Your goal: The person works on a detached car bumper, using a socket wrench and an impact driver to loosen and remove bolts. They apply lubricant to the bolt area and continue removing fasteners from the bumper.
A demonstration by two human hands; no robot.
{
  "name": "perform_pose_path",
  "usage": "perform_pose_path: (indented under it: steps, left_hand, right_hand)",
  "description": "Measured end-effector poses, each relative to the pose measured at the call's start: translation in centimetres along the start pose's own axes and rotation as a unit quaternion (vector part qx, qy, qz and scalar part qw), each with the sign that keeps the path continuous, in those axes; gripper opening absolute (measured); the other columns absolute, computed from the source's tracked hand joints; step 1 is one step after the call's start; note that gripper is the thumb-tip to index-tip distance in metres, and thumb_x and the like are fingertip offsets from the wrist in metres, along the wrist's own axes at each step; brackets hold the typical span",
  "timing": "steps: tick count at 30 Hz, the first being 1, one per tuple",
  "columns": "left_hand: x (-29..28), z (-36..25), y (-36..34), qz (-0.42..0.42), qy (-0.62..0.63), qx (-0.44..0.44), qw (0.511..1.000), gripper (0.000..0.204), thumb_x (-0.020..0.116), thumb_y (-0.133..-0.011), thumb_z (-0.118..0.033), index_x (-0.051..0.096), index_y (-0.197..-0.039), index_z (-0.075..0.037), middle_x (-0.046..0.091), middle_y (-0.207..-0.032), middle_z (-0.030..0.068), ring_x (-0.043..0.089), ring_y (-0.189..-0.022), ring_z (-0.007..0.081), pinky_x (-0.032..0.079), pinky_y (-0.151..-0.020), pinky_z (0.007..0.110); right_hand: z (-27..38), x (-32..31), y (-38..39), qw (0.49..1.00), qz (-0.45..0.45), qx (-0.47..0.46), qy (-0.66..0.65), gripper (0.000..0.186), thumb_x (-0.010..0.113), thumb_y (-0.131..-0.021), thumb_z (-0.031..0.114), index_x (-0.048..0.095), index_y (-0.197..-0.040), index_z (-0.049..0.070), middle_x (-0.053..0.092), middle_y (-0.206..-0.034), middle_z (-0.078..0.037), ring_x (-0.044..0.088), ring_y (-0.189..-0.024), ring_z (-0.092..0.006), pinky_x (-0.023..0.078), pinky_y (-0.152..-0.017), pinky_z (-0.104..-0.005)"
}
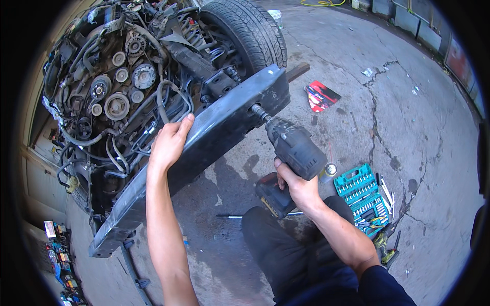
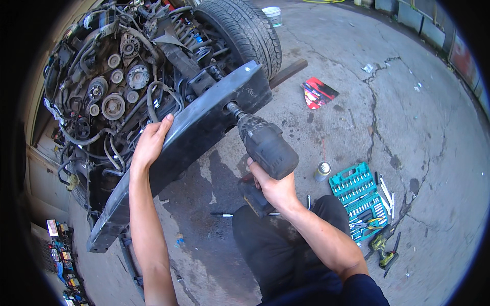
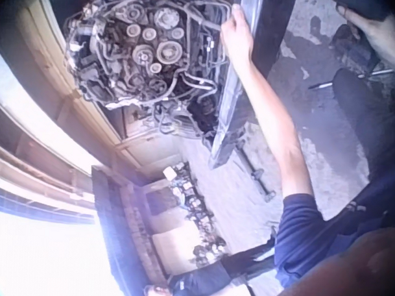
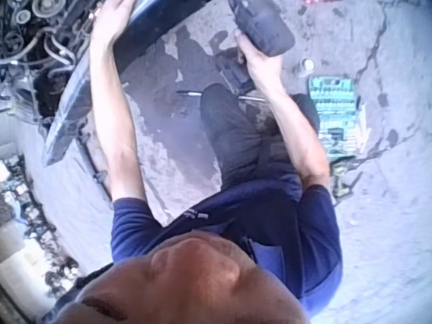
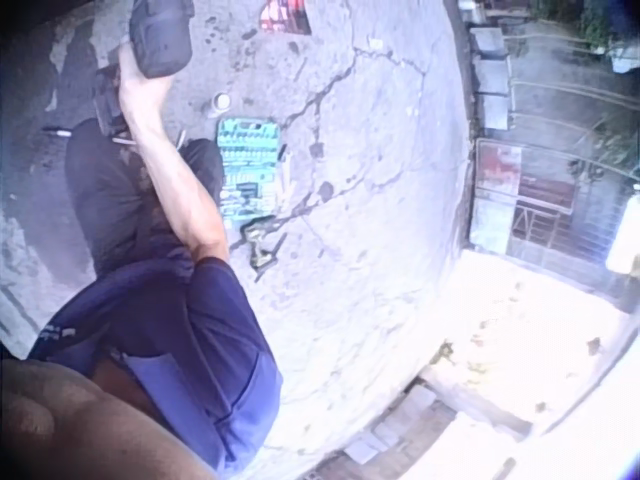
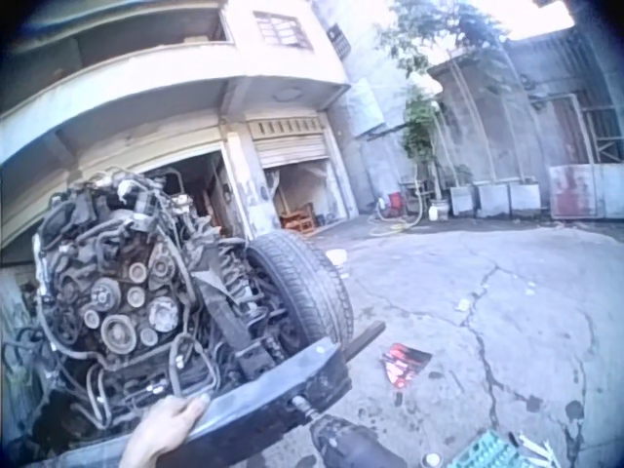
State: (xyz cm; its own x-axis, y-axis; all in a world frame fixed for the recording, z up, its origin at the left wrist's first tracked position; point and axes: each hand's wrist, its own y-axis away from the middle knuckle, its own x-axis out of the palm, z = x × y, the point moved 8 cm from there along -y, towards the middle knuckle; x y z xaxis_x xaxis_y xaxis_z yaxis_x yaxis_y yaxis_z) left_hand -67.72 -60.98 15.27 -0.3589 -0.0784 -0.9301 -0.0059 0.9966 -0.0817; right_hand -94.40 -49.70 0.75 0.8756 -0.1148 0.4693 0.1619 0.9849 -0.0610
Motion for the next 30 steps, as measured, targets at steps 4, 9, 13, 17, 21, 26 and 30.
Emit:
perform_pose_path:
  steps: [4,9,13,17,21,26,30]
  left_hand:
    - [-0.2,-0.7,0.3,-0.011,-0.032,-0.003,0.999,0.07,0.042,-0.098,-0.065,0.073,-0.096,-0.002,0.07,-0.087,0.0245,0.068,-0.095,0.0428,0.05,-0.085,0.048]
    - [-0.5,-1.1,0.7,-0.022,-0.049,-0.001,0.999,0.07,0.041,-0.099,-0.064,0.073,-0.095,-0.003,0.07,-0.086,0.0248,0.068,-0.096,0.045,0.05,-0.084,0.049]
    - [-0.5,-1.1,0.7,-0.02,-0.049,0.005,0.999,0.07,0.041,-0.1,-0.063,0.071,-0.092,0.0,0.067,-0.082,0.0242,0.066,-0.09,0.0424,0.049,-0.083,0.048]
    - [-0.5,-1.1,0.7,-0.032,-0.048,0.01,0.998,0.072,0.041,-0.101,-0.062,0.066,-0.09,0.004,0.062,-0.076,0.0236,0.065,-0.08,0.0366,0.047,-0.08,0.043]
    - [-0.4,-1.1,0.7,-0.032,-0.054,0.003,0.998,0.072,0.041,-0.101,-0.062,0.066,-0.09,0.005,0.062,-0.076,0.0242,0.065,-0.081,0.0368,0.047,-0.08,0.043]
    - [-0.6,-1.2,0.8,-0.029,-0.05,0.001,0.998,0.071,0.04,-0.101,-0.063,0.068,-0.09,0.002,0.066,-0.08,0.0239,0.067,-0.086,0.0389,0.049,-0.082,0.046]
    - [-0.5,-1.2,0.7,-0.026,-0.064,0.002,0.998,0.072,0.038,-0.1,-0.065,0.073,-0.091,-0.003,0.071,-0.083,0.0225,0.069,-0.094,0.0431,0.051,-0.085,0.05]
  right_hand:
    - [0.3,0.6,0.8,0.998,-0.03,0.047,-0.001,0.008,0.069,-0.091,0.008,0.062,-0.091,0.004,0.058,-0.069,0.0,0.052,-0.055,-0.008,0.042,-0.05,-0.0263]
    - [0.0,3.6,2.0,0.957,-0.027,0.18,-0.227,0.015,0.069,-0.093,0.016,0.057,-0.094,0.007,0.049,-0.064,-0.002,0.051,-0.058,-0.0146,0.045,-0.055,-0.0324]
    - [-0.4,5.0,1.9,0.931,-0.032,0.211,-0.297,0.017,0.069,-0.094,0.02,0.057,-0.094,0.007,0.049,-0.064,-0.002,0.051,-0.058,-0.0167,0.045,-0.056,-0.0351]
    - [-0.6,4.5,1.3,0.957,-0.039,0.156,-0.242,0.014,0.068,-0.093,0.014,0.057,-0.095,0.006,0.05,-0.068,-0.001,0.05,-0.059,-0.014,0.045,-0.055,-0.0322]
    - [-0.8,4.0,1.3,0.966,-0.049,0.134,-0.217,0.012,0.068,-0.093,0.009,0.057,-0.094,0.006,0.05,-0.072,-0.001,0.049,-0.061,-0.0114,0.044,-0.054,-0.0297]
    - [-0.4,4.1,1.4,0.965,-0.052,0.131,-0.222,0.012,0.068,-0.092,0.009,0.057,-0.093,0.005,0.052,-0.071,-0.001,0.05,-0.058,-0.0113,0.044,-0.052,-0.0298]
    - [-0.3,3.9,1.3,0.968,-0.056,0.128,-0.208,0.011,0.068,-0.092,0.009,0.058,-0.091,0.004,0.053,-0.069,-0.001,0.05,-0.056,-0.0111,0.043,-0.051,-0.0295]
